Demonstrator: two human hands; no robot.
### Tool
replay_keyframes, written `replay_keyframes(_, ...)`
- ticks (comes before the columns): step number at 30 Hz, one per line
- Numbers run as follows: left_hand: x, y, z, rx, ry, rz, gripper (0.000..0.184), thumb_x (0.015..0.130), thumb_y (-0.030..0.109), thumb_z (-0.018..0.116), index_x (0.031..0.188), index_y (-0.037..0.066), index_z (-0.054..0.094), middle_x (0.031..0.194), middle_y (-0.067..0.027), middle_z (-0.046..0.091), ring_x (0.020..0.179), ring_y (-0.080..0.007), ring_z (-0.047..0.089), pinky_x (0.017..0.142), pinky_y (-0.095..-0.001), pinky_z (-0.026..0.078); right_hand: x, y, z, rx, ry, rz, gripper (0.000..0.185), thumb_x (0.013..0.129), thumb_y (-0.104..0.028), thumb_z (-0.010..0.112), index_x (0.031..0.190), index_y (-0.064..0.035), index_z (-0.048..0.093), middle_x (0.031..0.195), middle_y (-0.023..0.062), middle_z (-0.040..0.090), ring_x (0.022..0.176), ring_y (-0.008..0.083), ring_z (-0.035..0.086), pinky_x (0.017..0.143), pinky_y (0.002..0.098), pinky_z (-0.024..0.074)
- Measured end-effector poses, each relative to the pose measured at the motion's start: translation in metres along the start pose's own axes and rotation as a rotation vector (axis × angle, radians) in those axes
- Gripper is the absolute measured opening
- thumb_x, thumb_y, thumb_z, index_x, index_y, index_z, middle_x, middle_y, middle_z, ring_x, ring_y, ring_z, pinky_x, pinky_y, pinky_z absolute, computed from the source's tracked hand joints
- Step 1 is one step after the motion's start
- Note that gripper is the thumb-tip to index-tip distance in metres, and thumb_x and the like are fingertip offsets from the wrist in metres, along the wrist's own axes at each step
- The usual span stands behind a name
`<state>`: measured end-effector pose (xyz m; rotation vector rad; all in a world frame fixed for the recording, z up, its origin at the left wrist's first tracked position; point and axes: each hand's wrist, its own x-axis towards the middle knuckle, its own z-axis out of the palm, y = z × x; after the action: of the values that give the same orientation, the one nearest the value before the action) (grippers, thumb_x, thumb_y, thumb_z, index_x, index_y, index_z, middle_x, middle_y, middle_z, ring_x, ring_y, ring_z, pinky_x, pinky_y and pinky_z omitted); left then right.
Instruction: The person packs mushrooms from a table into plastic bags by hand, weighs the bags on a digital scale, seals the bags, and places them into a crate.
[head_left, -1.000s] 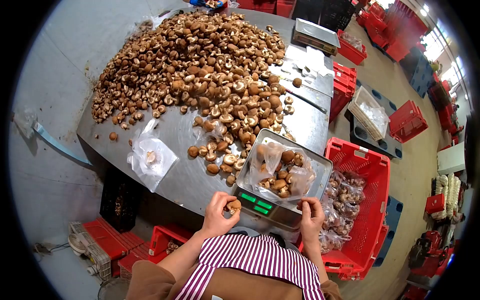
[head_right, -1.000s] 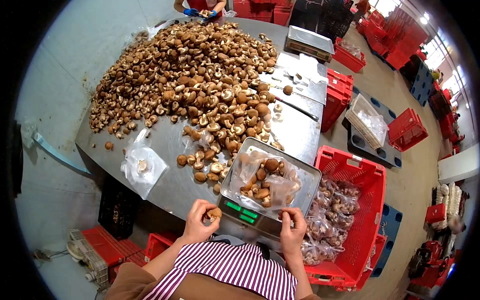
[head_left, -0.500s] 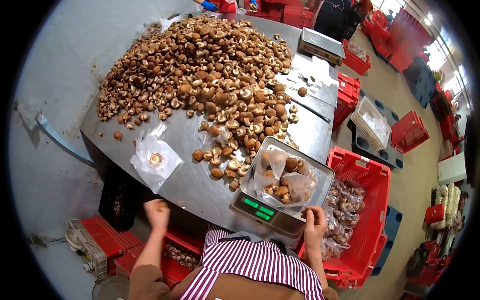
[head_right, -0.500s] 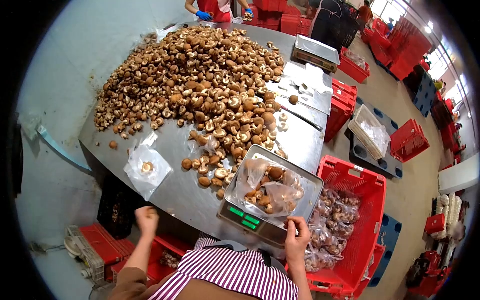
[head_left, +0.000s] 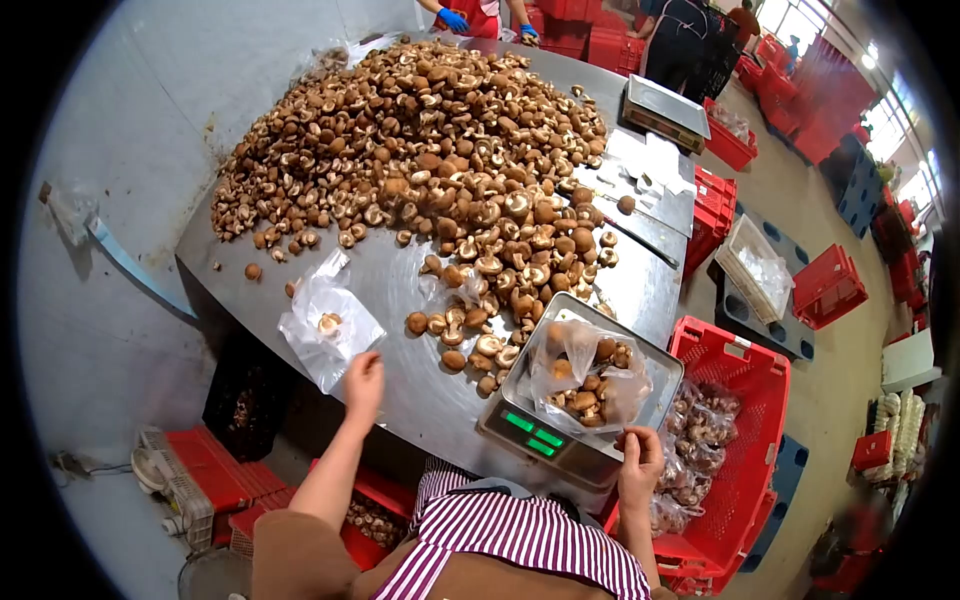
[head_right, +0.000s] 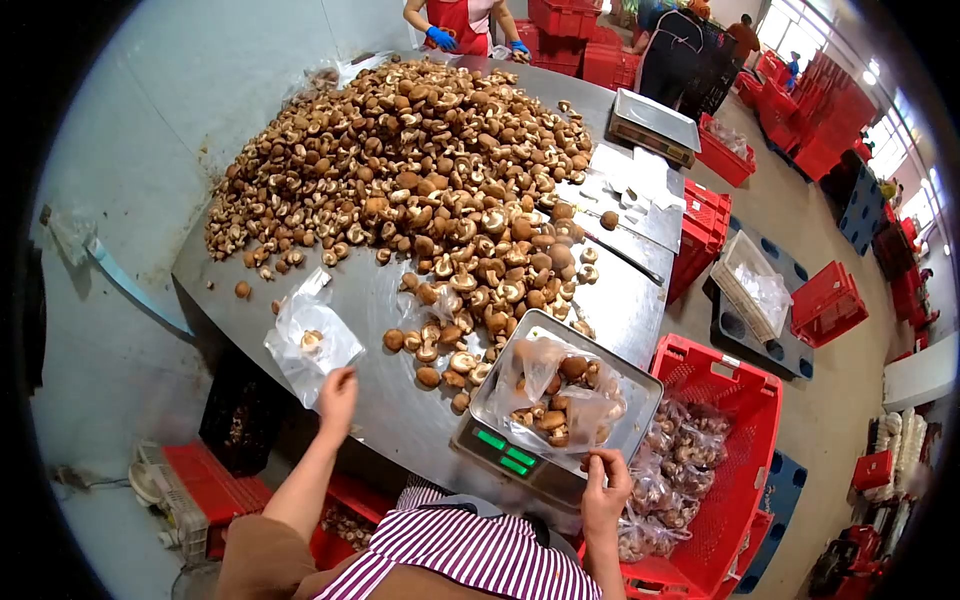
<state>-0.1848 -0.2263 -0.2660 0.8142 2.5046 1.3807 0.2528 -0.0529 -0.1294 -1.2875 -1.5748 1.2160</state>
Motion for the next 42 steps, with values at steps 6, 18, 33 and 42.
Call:
replay_keyframes(6,0.054,0.035,0.114,0.288,-0.185,0.333,0.036,0.082,0.005,0.058,0.117,0.010,0.063,0.114,-0.0133,0.059,0.102,-0.0351,0.061,0.086,-0.0441,0.050,-0.007,-0.007,-0.001,0.017,0.065,0.025,0.009,0.095,-0.001,0.053,0.097,0.0014,0.062,0.083,0.0048,0.061,0.076,0.0116,0.059,0.071,0.0257,0.0476)
replay_keyframes(18,-0.021,0.116,0.059,-0.320,-0.242,-0.111,0.021,0.082,0.007,0.067,0.102,0.001,0.064,0.091,-0.0050,0.060,0.075,-0.0100,0.057,0.064,-0.0229,0.045,-0.018,-0.011,-0.015,-0.175,0.160,-0.050,0.019,0.087,0.002,0.058,0.106,0.0003,0.059,0.102,0.0102,0.058,0.098,0.0208,0.058,0.085,0.0309,0.0455)
replay_keyframes(33,-0.085,0.281,0.070,-0.307,-0.348,0.587,0.039,0.078,-0.003,0.067,0.116,0.003,0.061,0.114,-0.0131,0.059,0.083,-0.0232,0.064,0.062,-0.0320,0.053,-0.002,-0.031,0.010,-0.213,0.160,-0.254,0.041,0.084,0.000,0.060,0.124,-0.0036,0.054,0.130,0.0118,0.054,0.119,0.0242,0.051,0.098,0.0362,0.0402)
replay_keyframes(42,-0.073,0.284,0.088,-0.043,-0.224,0.688,0.061,0.070,0.023,0.081,0.121,0.005,0.053,0.114,-0.0138,0.052,0.094,-0.0321,0.056,0.081,-0.0411,0.048,0.019,-0.062,0.045,-0.553,0.204,-0.448,0.078,0.078,-0.016,0.075,0.143,-0.0027,0.033,0.147,0.0225,0.035,0.138,0.0390,0.031,0.114,0.0488,0.0253)
